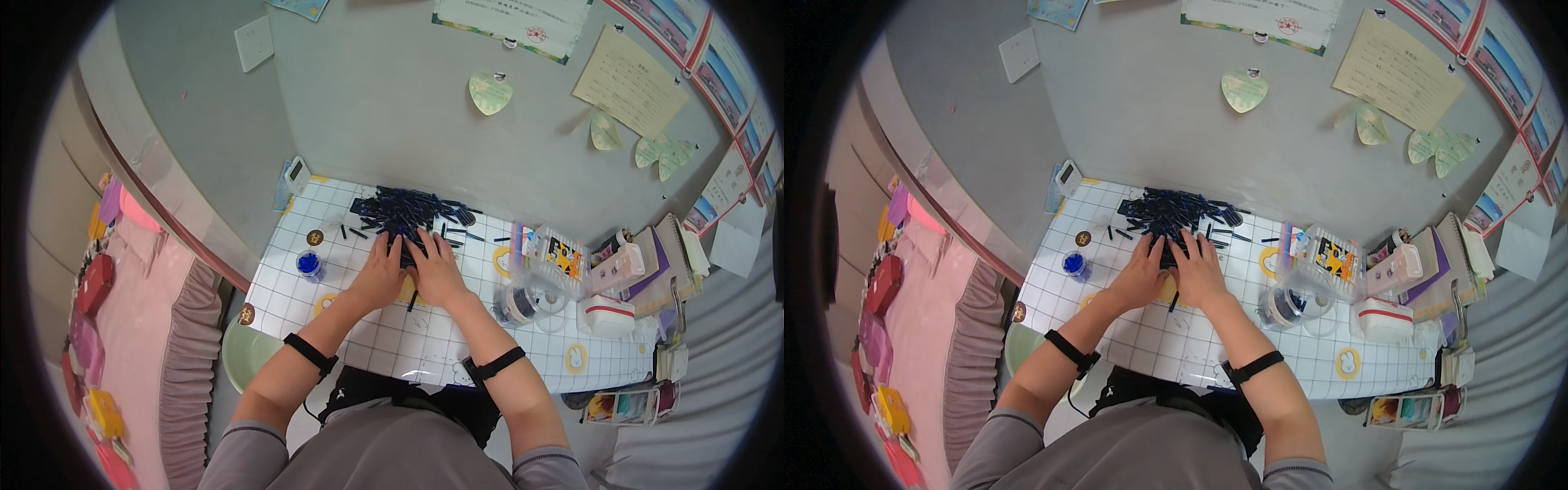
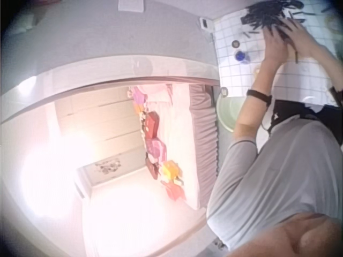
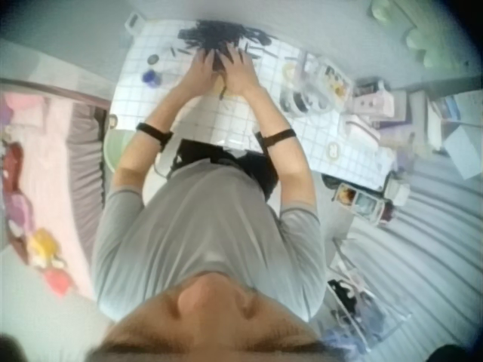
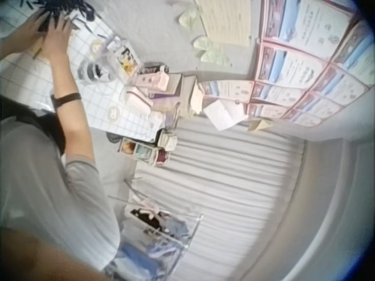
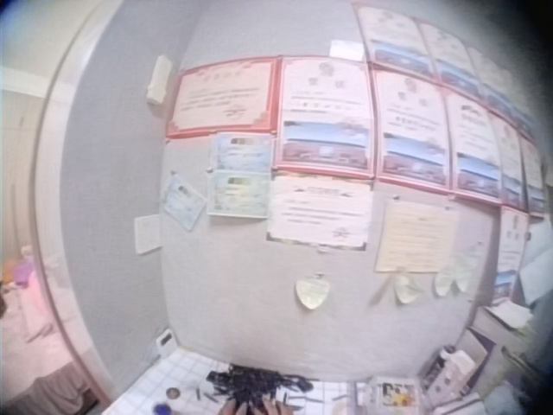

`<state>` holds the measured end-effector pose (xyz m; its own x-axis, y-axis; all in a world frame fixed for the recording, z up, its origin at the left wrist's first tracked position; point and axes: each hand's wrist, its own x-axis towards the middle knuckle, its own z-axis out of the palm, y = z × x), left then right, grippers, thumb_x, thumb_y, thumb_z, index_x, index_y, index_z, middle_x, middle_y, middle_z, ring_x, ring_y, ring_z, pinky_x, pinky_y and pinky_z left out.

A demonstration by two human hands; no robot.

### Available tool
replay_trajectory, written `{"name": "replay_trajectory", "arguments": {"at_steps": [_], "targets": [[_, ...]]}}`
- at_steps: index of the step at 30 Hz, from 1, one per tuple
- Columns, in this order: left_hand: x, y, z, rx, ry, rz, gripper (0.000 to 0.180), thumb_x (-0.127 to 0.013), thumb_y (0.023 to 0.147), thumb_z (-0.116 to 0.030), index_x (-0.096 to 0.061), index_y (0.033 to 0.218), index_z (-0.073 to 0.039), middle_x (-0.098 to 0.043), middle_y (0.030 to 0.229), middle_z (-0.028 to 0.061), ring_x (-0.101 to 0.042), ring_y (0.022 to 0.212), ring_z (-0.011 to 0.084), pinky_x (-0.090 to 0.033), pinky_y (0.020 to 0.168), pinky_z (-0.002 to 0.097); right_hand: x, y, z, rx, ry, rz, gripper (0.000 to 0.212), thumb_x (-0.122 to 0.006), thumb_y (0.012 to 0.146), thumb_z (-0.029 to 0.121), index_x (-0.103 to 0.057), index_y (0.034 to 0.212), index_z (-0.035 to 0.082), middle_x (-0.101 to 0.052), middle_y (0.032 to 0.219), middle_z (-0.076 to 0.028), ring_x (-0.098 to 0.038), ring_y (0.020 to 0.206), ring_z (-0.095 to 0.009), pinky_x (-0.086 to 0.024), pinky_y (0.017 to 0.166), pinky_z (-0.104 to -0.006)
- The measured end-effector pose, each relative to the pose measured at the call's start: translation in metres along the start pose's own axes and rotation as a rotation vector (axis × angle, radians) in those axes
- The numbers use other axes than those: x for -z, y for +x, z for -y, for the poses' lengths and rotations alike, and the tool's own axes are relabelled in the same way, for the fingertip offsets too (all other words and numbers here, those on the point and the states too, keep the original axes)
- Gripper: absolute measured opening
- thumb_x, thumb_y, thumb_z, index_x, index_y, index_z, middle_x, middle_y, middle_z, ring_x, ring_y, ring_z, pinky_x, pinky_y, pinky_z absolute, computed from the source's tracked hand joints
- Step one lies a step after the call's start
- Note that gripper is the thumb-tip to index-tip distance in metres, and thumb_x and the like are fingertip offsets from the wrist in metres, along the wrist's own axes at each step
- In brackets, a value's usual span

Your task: The person is assembling pens by putting ink refills into pen bodies.

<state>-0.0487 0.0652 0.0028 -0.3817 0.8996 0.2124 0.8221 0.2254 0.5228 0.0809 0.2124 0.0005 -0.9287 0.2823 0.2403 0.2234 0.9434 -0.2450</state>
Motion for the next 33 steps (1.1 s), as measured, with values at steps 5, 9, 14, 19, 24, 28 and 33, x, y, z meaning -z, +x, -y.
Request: {"name": "replay_trajectory", "arguments": {"at_steps": [5, 9, 14, 19, 24, 28, 33], "targets": [[-0.003, -0.013, -0.015, -0.019, -0.009, 0.093, 0.076, -0.067, 0.103, -0.01, -0.029, 0.165, 0.013, -0.03, 0.165, 0.0463, -0.033, 0.156, 0.0597, -0.033, 0.131, 0.0548, 0.01, -0.026, 0.003, 0.024, 0.068, 0.05, 0.063, -0.07, 0.104, 0.023, -0.051, 0.162, 0.005, -0.031, 0.176, -0.022, -0.029, 0.161, -0.053, -0.027, 0.134, -0.0578], [0.005, -0.022, -0.029, -0.01, -0.116, 0.148, 0.075, -0.068, 0.103, -0.009, -0.031, 0.165, 0.01, -0.032, 0.167, 0.04, -0.039, 0.155, 0.0559, -0.04, 0.128, 0.0512, 0.017, -0.045, 0.002, 0.02, 0.116, 0.065, 0.065, -0.072, 0.104, 0.022, -0.049, 0.163, 0.004, -0.027, 0.177, -0.026, -0.026, 0.162, -0.055, -0.03, 0.132, -0.0585], [0.024, -0.044, -0.043, -0.028, -0.291, 0.171, 0.089, -0.083, 0.095, -0.017, -0.034, 0.165, 0.007, -0.035, 0.168, 0.0333, -0.044, 0.152, 0.0547, -0.046, 0.123, 0.0501, 0.048, -0.073, 0.011, -0.049, 0.336, 0.127, 0.079, -0.081, 0.098, 0.02, -0.043, 0.165, 0.001, -0.021, 0.178, -0.032, -0.028, 0.161, -0.055, -0.037, 0.13, -0.0567], [0.039, -0.063, -0.06, 0.056, 0.075, 0.065, 0.093, -0.094, 0.084, -0.03, -0.048, 0.159, 0.002, -0.044, 0.162, 0.0305, -0.047, 0.149, 0.0463, -0.045, 0.123, 0.0494, 0.066, -0.097, 0.011, -0.165, 0.35, 0.153, 0.093, -0.091, 0.089, 0.021, -0.043, 0.167, 0.005, -0.03, 0.176, -0.026, -0.036, 0.158, -0.048, -0.04, 0.129, -0.0503], [0.03, -0.069, -0.053, 0.049, 0.078, 0.016, 0.083, -0.095, 0.082, -0.029, -0.058, 0.15, 0.0, -0.055, 0.148, 0.0253, -0.057, 0.135, 0.0427, -0.053, 0.11, 0.0487, 0.062, -0.105, 0.02, -0.216, 0.285, 0.085, 0.085, -0.093, 0.085, 0.017, -0.053, 0.159, 0.003, -0.043, 0.167, -0.024, -0.047, 0.149, -0.046, -0.046, 0.123, -0.0482], [0.021, -0.071, -0.055, 0.067, -0.023, 0.03, 0.068, -0.094, 0.083, -0.022, -0.064, 0.14, -0.001, -0.064, 0.134, 0.0222, -0.068, 0.119, 0.0422, -0.059, 0.099, 0.0489, 0.052, -0.104, 0.03, -0.203, 0.375, -0.006, 0.068, -0.091, 0.085, 0.01, -0.062, 0.147, 0.003, -0.052, 0.155, -0.021, -0.062, 0.132, -0.04, -0.055, 0.109, -0.045], [0.021, -0.072, -0.057, 0.074, -0.116, 0.089, 0.052, -0.088, 0.085, -0.011, -0.066, 0.131, -0.001, -0.069, 0.118, 0.0201, -0.073, 0.106, 0.0422, -0.061, 0.09, 0.0492, 0.05, -0.106, 0.029, -0.188, 0.405, -0.036, 0.053, -0.087, 0.086, 0.001, -0.069, 0.135, 0.002, -0.06, 0.139, -0.016, -0.072, 0.111, -0.034, -0.061, 0.095, -0.0416]]}}
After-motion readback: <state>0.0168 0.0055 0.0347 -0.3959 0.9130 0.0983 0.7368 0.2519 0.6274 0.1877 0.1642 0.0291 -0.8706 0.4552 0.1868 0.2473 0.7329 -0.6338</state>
